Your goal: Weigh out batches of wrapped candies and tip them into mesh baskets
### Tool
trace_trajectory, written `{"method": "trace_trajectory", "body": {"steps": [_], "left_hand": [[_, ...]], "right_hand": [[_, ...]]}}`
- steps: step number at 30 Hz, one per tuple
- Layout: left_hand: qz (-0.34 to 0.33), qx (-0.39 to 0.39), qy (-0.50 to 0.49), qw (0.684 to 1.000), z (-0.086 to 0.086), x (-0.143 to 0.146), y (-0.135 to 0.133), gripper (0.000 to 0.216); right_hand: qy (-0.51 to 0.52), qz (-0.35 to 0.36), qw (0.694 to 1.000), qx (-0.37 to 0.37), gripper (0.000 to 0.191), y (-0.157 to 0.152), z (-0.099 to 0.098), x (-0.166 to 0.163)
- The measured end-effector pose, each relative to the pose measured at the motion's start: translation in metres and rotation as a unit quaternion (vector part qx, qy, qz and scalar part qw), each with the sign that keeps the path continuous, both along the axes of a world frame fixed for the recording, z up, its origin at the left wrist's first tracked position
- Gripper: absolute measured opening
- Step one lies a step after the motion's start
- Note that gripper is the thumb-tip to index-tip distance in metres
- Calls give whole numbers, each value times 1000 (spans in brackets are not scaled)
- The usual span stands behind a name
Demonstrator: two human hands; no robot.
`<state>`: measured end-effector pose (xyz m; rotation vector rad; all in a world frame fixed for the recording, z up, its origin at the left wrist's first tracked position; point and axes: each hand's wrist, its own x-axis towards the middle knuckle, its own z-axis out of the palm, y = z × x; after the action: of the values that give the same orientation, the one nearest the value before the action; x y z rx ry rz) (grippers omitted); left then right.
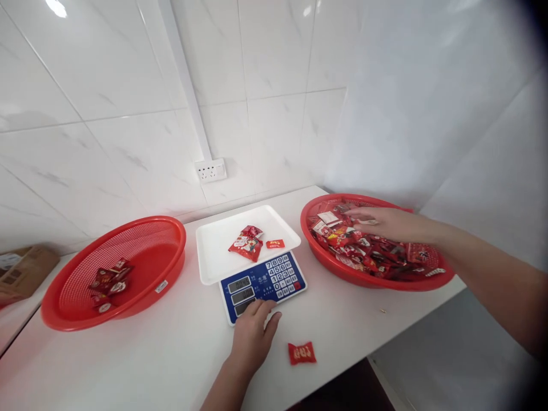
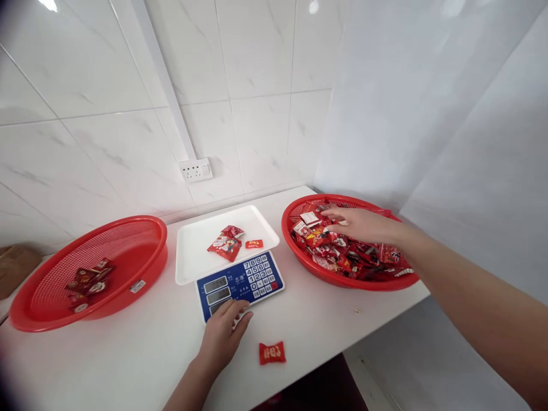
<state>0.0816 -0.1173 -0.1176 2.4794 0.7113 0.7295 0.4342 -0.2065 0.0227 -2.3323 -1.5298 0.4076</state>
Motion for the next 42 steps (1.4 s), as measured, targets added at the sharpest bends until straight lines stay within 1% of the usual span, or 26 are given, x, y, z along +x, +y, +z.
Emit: {"method": "trace_trajectory", "body": {"steps": [1,3,5,6,7,8,10,12,13,16,18,20,23,25,27,28,30,33,36,39,41,42], "left_hand": [[-7,14,9,1000,1,1,-2,23],[-53,40,30,997,2,3,-12,32],[-134,63,54,987,-1,8,-27,49],[-183,75,66,978,-4,11,-35,57],[-232,90,78,965,-9,15,-43,60],[-278,105,88,951,-15,18,-51,57],[-340,131,107,925,-28,22,-62,41],[-358,150,118,914,-39,25,-67,27],[-357,157,121,913,-42,25,-67,24],[-354,176,136,908,-43,25,-66,20],[-359,188,147,902,-40,25,-68,18],[-384,200,140,890,-40,26,-73,18],[-430,229,126,864,-49,27,-84,18],[-433,254,138,854,-57,27,-92,18],[-430,263,153,850,-62,27,-98,18],[-430,254,157,852,-62,26,-99,15],[-426,214,170,862,-58,25,-100,2],[-405,131,182,886,-42,22,-99,17],[-399,37,167,901,-24,22,-98,12],[-372,-63,156,913,-6,25,-93,13],[-333,-111,121,929,9,27,-79,17],[-302,-117,94,941,18,27,-69,19]], "right_hand": [[-3,-20,1000,-6,54,-8,-3,0],[-10,-40,999,-10,54,-20,-10,-4],[-17,-30,999,-1,53,-28,-16,-9],[-20,-25,999,6,54,-31,-19,-11],[-18,-25,999,14,54,-33,-21,-13],[-13,-28,999,23,54,-35,-23,-14],[-4,-39,998,44,54,-37,-24,-16],[-4,-51,997,65,51,-41,-22,-19],[-9,-64,995,73,49,-43,-21,-21],[-18,-100,989,107,46,-50,-17,-33],[-9,-96,987,131,46,-55,-16,-43],[-2,-79,988,134,45,-60,-17,-50],[15,-72,990,119,46,-69,-20,-56],[43,-64,990,120,47,-75,-21,-58],[59,-55,989,124,47,-81,-19,-60],[62,-52,989,124,46,-84,-17,-60],[58,-59,990,114,45,-88,-14,-59],[14,-95,992,85,44,-88,-13,-51],[-26,-120,991,55,42,-81,-19,-35],[-9,-88,996,24,36,-73,-31,-20],[-4,-37,999,-6,33,-67,-38,-13],[-12,-15,1000,-22,33,-65,-41,-12]]}}
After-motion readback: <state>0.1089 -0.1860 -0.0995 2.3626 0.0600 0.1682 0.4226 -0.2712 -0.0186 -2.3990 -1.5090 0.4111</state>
